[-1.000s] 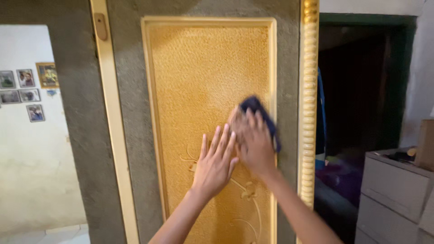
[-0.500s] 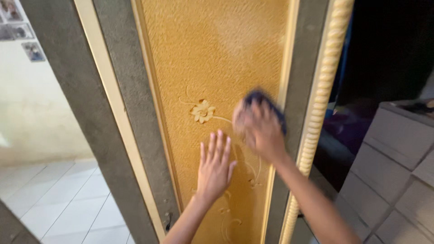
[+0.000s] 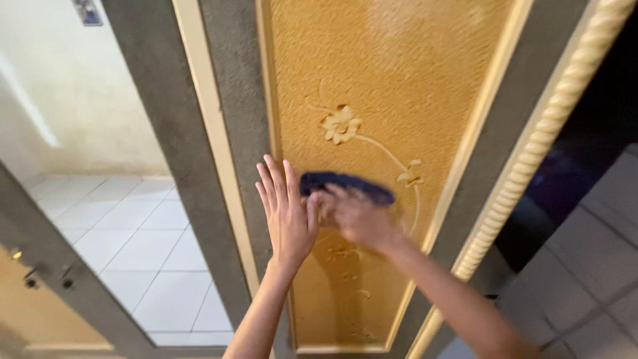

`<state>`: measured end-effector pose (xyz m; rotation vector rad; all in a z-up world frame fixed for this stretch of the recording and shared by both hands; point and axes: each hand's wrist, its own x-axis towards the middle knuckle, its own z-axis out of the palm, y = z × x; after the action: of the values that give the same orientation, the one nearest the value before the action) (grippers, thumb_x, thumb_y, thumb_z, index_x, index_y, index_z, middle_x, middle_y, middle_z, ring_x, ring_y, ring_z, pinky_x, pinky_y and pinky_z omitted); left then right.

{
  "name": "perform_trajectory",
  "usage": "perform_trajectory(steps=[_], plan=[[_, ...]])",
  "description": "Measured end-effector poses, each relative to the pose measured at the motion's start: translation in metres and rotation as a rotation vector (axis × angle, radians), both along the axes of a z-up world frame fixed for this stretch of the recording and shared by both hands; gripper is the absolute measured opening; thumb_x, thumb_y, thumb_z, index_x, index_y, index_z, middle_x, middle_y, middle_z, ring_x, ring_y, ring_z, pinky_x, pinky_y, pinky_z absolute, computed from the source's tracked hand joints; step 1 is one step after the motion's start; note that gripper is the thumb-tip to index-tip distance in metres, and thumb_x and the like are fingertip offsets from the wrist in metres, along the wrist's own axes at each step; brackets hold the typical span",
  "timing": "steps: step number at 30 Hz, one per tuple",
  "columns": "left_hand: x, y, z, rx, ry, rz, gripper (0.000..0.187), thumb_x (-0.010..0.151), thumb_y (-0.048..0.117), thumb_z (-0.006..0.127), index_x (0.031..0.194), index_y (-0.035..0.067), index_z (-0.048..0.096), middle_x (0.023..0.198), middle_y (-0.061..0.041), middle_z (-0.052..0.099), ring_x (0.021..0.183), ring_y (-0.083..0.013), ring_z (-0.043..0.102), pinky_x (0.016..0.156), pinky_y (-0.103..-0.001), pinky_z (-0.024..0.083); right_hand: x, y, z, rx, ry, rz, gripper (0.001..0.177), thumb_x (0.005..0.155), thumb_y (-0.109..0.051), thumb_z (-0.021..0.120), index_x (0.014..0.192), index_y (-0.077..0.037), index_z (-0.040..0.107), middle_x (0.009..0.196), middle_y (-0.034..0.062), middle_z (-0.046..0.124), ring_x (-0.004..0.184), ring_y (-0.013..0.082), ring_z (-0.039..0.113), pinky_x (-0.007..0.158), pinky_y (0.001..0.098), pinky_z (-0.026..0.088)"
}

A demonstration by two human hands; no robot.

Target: The person wipes the ornate door frame and adjacent wall sections with a dark cloth. They systematically clean the vertical edges, horizontal top, and decorative panels of the frame, moving the cloth back and forth to remove dust or smudges.

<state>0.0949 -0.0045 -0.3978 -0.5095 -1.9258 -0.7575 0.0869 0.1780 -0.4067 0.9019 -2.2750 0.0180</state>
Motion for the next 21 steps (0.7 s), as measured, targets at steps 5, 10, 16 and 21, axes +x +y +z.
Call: perform_trajectory(steps=[5,10,16,21], plan=[[-0.012,-0.020,-0.002,-0.033,0.017,0.043,0.071,0.107,0.029,0.051,0.162,-0.004,0.021,0.170,-0.028,0.011,0.158,-0.0487,0.006,0.128,-0.061,0.011,-0.036,-0.010,0.122,0.063,0.458,-0.116,0.063,0.109,-0.033,0.061,0.163,-0.040,0.029,0.171,0.0001,0.030,0.156,0.0323,0.028,0.125,0.0592,0.028],[-0.018,-0.035,-0.015,-0.028,0.004,-0.041,0.067,0.109,0.022,0.049,0.163,-0.004,0.020,0.172,-0.027,0.014,0.161,-0.0464,0.007,0.131,-0.058,0.011,-0.063,-0.059,0.149,-0.161,0.519,-0.191,0.057,0.116,-0.045,0.049,0.166,-0.031,0.027,0.174,0.0061,0.022,0.160,0.0312,0.018,0.131,0.0599,0.024],[-0.012,-0.038,-0.030,0.045,0.023,-0.172,0.065,0.107,0.016,0.050,0.162,-0.005,0.021,0.170,-0.032,0.012,0.161,-0.0482,0.009,0.131,-0.060,0.012,-0.033,-0.069,-0.033,0.011,0.109,-0.269,0.072,0.102,-0.032,0.051,0.163,-0.009,0.022,0.169,0.0137,0.024,0.149,0.0369,0.030,0.114,0.0584,0.034],[0.009,-0.023,-0.044,-0.011,-0.024,-0.205,0.069,0.101,0.013,0.056,0.160,-0.005,0.023,0.168,-0.034,0.012,0.158,-0.0536,0.007,0.127,-0.062,0.016,-0.014,-0.046,-0.114,-0.085,0.096,0.020,0.054,0.100,-0.022,0.053,0.153,-0.011,0.046,0.160,0.0068,0.049,0.146,0.0315,0.048,0.117,0.0543,0.042]])
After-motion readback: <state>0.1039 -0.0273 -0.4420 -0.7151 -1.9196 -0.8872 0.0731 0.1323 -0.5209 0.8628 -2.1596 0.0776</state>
